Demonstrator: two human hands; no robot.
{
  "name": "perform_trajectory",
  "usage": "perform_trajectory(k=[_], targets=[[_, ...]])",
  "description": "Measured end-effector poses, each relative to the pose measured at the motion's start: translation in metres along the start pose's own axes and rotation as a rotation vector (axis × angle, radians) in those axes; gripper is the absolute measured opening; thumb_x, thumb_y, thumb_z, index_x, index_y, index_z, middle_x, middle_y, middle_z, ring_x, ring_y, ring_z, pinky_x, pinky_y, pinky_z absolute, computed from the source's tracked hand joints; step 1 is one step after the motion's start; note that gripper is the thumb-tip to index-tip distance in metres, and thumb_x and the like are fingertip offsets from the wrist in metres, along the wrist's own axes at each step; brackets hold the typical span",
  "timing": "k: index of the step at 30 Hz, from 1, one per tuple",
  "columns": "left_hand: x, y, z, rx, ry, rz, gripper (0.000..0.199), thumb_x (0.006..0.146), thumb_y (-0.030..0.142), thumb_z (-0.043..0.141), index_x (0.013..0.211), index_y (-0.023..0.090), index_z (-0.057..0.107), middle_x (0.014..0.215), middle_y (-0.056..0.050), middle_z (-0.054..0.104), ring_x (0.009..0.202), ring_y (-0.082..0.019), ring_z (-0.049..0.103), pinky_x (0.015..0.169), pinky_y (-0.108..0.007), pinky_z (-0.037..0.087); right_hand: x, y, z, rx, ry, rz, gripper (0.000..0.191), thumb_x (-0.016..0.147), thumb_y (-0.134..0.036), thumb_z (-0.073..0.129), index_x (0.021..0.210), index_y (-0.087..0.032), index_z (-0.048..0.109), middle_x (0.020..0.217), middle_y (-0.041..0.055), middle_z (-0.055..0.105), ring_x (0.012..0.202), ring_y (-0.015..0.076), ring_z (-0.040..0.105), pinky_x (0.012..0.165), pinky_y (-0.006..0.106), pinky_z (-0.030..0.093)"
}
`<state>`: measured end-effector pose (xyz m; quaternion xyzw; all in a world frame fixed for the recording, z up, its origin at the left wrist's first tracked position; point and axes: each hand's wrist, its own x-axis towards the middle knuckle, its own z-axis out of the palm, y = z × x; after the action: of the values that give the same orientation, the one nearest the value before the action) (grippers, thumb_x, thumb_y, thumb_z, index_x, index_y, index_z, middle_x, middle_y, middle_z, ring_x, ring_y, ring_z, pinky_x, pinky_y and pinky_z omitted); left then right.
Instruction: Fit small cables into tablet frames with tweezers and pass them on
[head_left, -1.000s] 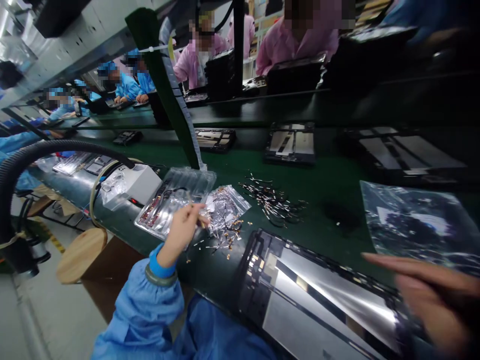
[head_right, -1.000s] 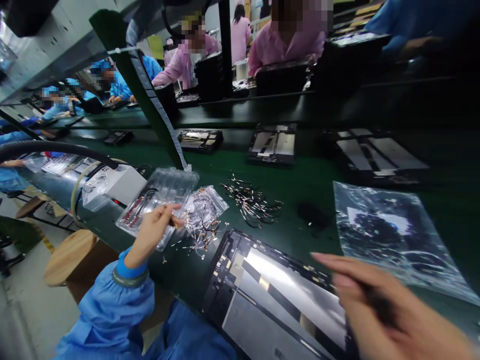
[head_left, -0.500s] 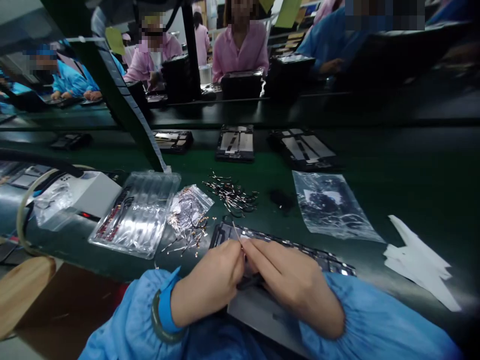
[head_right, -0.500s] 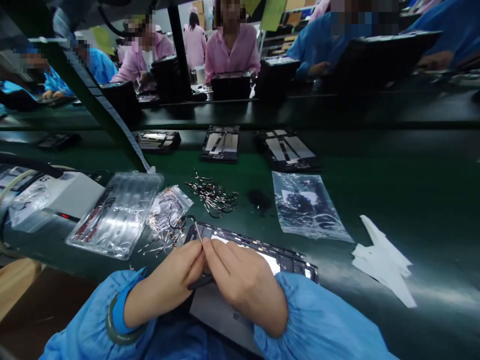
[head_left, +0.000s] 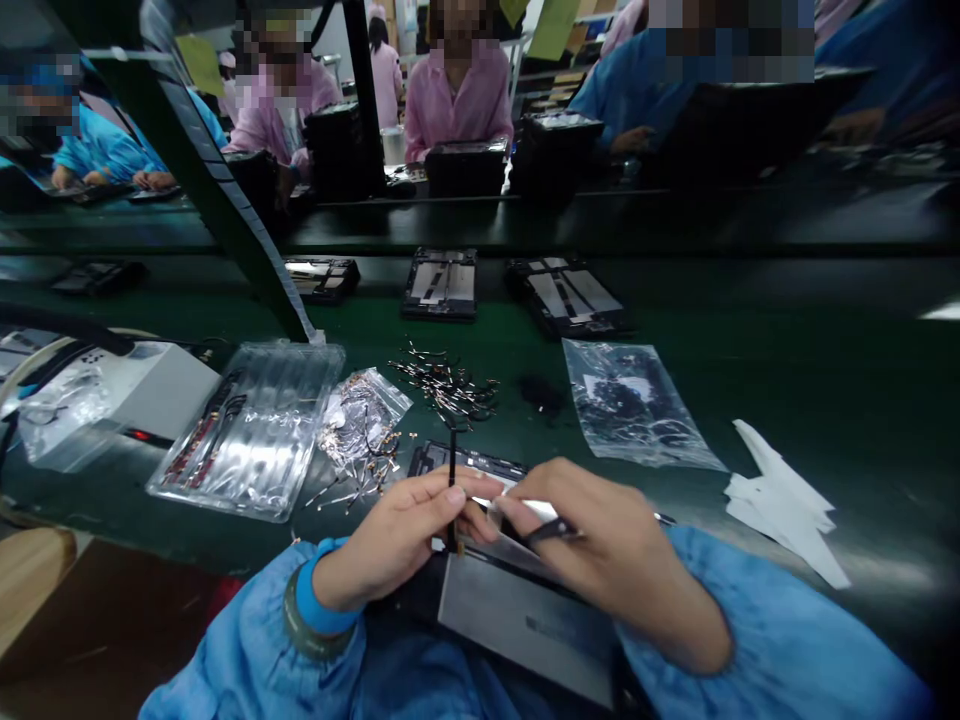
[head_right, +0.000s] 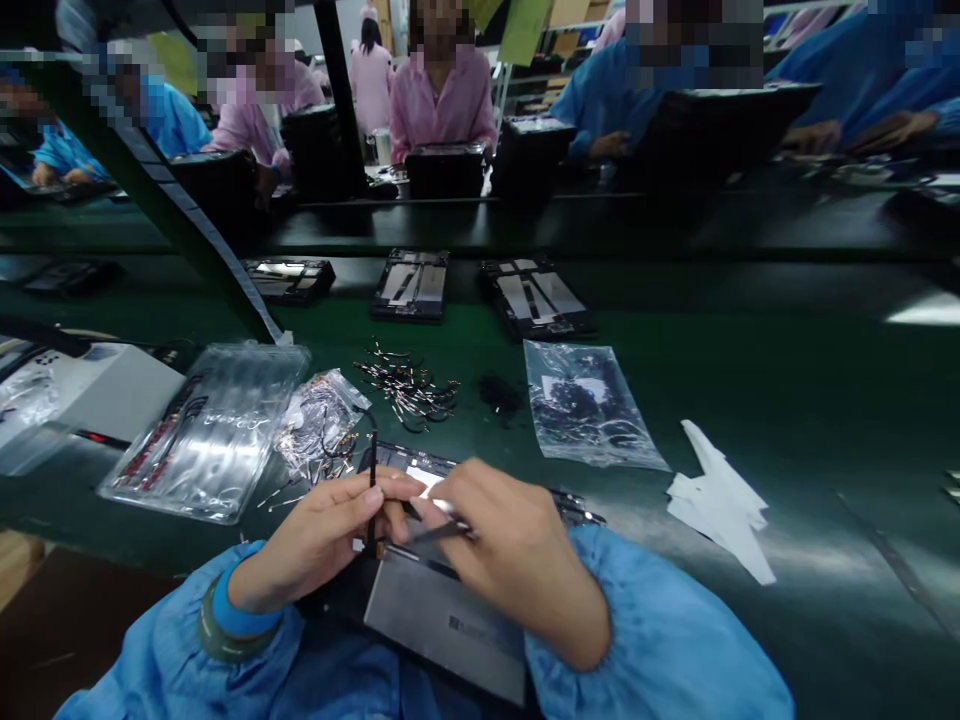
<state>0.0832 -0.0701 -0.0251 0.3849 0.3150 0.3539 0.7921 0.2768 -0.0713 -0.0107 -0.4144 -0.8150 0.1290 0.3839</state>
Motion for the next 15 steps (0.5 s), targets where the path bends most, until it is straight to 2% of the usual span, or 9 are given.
perform_trajectory(k=[1, 4, 6, 7, 9, 11, 13, 15], targets=[[0.000, 0.000, 0.001, 0.038, 0.005, 0.007, 0.029, 0.086, 0.038, 0.061, 0.102, 0.016, 0.071, 0.077, -0.006, 0.067, 0.075, -0.012, 0.062, 0.072, -0.021, 0.046, 0.004, 0.000, -0.001, 0.093, 0.015, 0.115, 0.013, 0.087, -0.023, 0.055, 0.084, -0.017, 0.066, 0.075, 0.0037, 0.067, 0.060, 0.0123, 0.060, 0.053, 0.022, 0.045], [-0.001, 0.000, 0.003, 0.183, -0.046, -0.020, 0.035, 0.087, 0.043, 0.057, 0.102, 0.014, 0.070, 0.080, -0.007, 0.068, 0.078, -0.015, 0.063, 0.077, -0.026, 0.047, 0.020, -0.002, 0.000, 0.401, -0.038, 0.453, 0.026, 0.082, -0.035, 0.059, 0.098, -0.017, 0.068, 0.081, 0.0046, 0.071, 0.060, 0.0140, 0.063, 0.053, 0.024, 0.050], [-0.001, 0.001, 0.004, 0.311, -0.051, -0.012, 0.038, 0.087, 0.046, 0.054, 0.100, 0.014, 0.069, 0.084, -0.008, 0.068, 0.080, -0.016, 0.063, 0.078, -0.028, 0.049, 0.028, -0.005, 0.004, 0.544, -0.070, 0.574, 0.028, 0.081, -0.041, 0.058, 0.087, -0.017, 0.070, 0.075, 0.0047, 0.071, 0.062, 0.0166, 0.064, 0.055, 0.026, 0.052], [-0.001, 0.002, 0.005, 0.389, -0.017, 0.034, 0.037, 0.087, 0.045, 0.055, 0.100, 0.014, 0.069, 0.089, -0.009, 0.067, 0.084, -0.017, 0.063, 0.080, -0.028, 0.049, 0.030, -0.007, 0.007, 0.576, -0.051, 0.601, 0.028, 0.080, -0.042, 0.058, 0.080, -0.016, 0.070, 0.071, 0.0046, 0.070, 0.063, 0.0175, 0.064, 0.056, 0.026, 0.052], [-0.002, 0.002, 0.005, 0.550, 0.109, 0.186, 0.033, 0.087, 0.042, 0.055, 0.098, 0.014, 0.069, 0.098, -0.011, 0.066, 0.093, -0.019, 0.062, 0.083, -0.029, 0.050, 0.030, -0.009, 0.012, 0.565, 0.016, 0.609, 0.027, 0.080, -0.039, 0.058, 0.071, -0.017, 0.069, 0.066, 0.0040, 0.069, 0.062, 0.0175, 0.064, 0.055, 0.026, 0.051], [-0.002, 0.002, 0.005, 0.649, 0.223, 0.305, 0.030, 0.089, 0.039, 0.053, 0.089, 0.015, 0.070, 0.100, -0.010, 0.065, 0.097, -0.019, 0.061, 0.084, -0.028, 0.049, 0.027, -0.010, 0.016, 0.515, 0.054, 0.558, 0.023, 0.081, -0.036, 0.058, 0.071, -0.017, 0.069, 0.070, 0.0036, 0.070, 0.064, 0.0170, 0.065, 0.056, 0.025, 0.051], [-0.001, 0.000, 0.004, 0.651, 0.227, 0.270, 0.036, 0.091, 0.041, 0.048, 0.078, 0.015, 0.070, 0.090, -0.009, 0.067, 0.087, -0.018, 0.063, 0.080, -0.028, 0.050, 0.023, -0.010, 0.017, 0.470, 0.046, 0.461, 0.021, 0.084, -0.032, 0.058, 0.075, -0.018, 0.070, 0.073, 0.0031, 0.070, 0.066, 0.0159, 0.065, 0.059, 0.024, 0.052], [0.000, -0.001, 0.003, 0.597, 0.168, 0.165, 0.042, 0.091, 0.045, 0.045, 0.074, 0.014, 0.068, 0.078, -0.007, 0.068, 0.075, -0.016, 0.064, 0.074, -0.027, 0.051, 0.021, -0.010, 0.017, 0.430, 0.042, 0.312, 0.016, 0.086, -0.028, 0.059, 0.081, -0.018, 0.070, 0.078, 0.0039, 0.071, 0.070, 0.0149, 0.066, 0.063, 0.023, 0.052]])
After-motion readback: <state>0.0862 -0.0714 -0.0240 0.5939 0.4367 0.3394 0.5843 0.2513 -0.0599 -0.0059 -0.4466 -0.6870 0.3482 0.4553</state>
